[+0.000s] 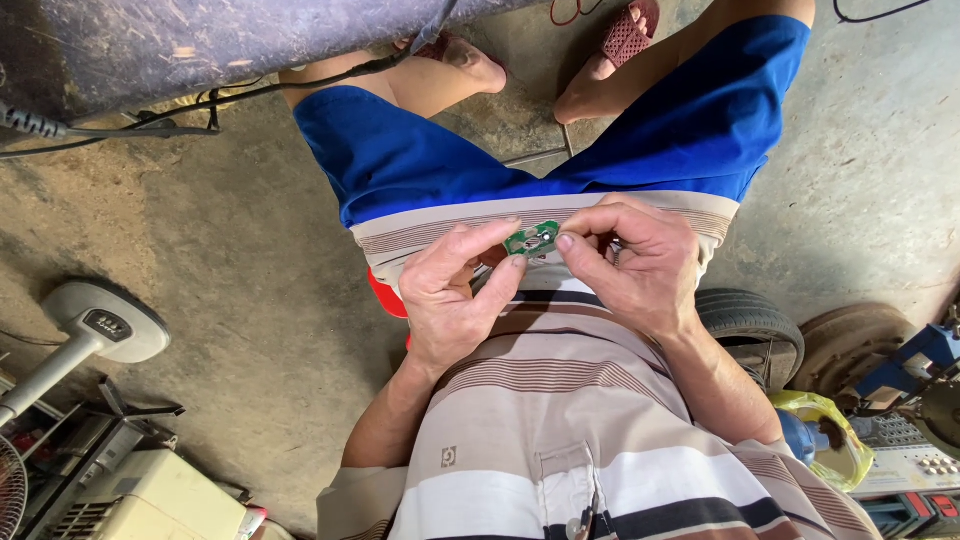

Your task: The person holds a small green circuit board with attached wires, manipulates it with their fingers, and uses a metal file to scrape the surface of the board. They then use a soldering iron to work on the board's contacts.

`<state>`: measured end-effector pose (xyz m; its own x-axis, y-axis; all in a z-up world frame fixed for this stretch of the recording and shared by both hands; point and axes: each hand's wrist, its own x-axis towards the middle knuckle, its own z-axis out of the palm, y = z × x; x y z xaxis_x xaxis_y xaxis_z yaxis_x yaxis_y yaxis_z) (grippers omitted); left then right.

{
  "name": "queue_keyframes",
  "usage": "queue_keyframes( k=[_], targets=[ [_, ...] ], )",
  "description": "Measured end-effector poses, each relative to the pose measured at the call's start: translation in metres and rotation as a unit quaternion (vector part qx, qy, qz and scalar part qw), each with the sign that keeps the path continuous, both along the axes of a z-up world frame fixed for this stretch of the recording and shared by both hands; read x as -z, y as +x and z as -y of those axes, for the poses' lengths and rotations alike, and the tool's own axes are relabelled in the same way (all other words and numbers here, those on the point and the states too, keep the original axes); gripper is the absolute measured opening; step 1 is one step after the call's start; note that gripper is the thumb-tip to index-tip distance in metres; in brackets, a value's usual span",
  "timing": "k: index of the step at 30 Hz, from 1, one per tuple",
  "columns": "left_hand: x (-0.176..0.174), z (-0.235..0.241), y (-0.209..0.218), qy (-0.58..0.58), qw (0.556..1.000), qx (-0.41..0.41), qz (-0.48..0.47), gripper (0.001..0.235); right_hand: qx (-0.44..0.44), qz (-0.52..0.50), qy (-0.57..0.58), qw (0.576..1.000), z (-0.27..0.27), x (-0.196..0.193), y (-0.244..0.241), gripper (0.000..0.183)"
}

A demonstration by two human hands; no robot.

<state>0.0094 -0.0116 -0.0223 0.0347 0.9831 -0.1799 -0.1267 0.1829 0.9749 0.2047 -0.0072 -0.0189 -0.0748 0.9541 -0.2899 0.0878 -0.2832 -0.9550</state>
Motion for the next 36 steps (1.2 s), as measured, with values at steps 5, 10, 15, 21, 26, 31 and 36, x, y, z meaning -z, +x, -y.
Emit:
queue_keyframes(
  k=[5, 10, 15, 21, 26, 31, 36],
  targets=[
    [-0.002, 0.001, 0.001, 0.0, 1.0, 0.002, 0.003, 0.032, -0.016, 0.023, 0.015, 0.999, -0.002, 0.002, -0.004, 0.006],
    [-0.009, -0.005, 0.007, 0.027, 0.999, -0.007, -0.023, 0.029, -0.007, 0.0, 0.009, 1.0, 0.005, 0.011, -0.002, 0.012],
    [-0.017, -0.011, 0.014, 0.044, 0.998, -0.009, -0.039, 0.028, 0.008, -0.05, -0.029, 0.998, 0.009, 0.009, 0.002, 0.016],
    [-0.003, -0.009, 0.005, 0.195, 0.973, -0.035, -0.118, 0.023, 0.158, -0.122, 0.009, 0.98, 0.004, 0.02, 0.009, 0.023],
    [0.005, -0.013, -0.001, 0.347, 0.921, -0.019, -0.178, 0.019, 0.163, -0.096, 0.047, 0.981, 0.01, 0.025, 0.009, 0.035],
    [0.005, -0.023, 0.004, 0.435, 0.887, -0.01, -0.154, 0.018, 0.098, -0.098, 0.044, 0.989, 0.013, 0.016, 0.003, 0.019],
    [0.005, -0.024, 0.004, 0.435, 0.885, -0.011, -0.163, 0.017, 0.026, 0.004, 0.183, 0.983, 0.005, 0.01, 0.004, 0.01]
  ],
)
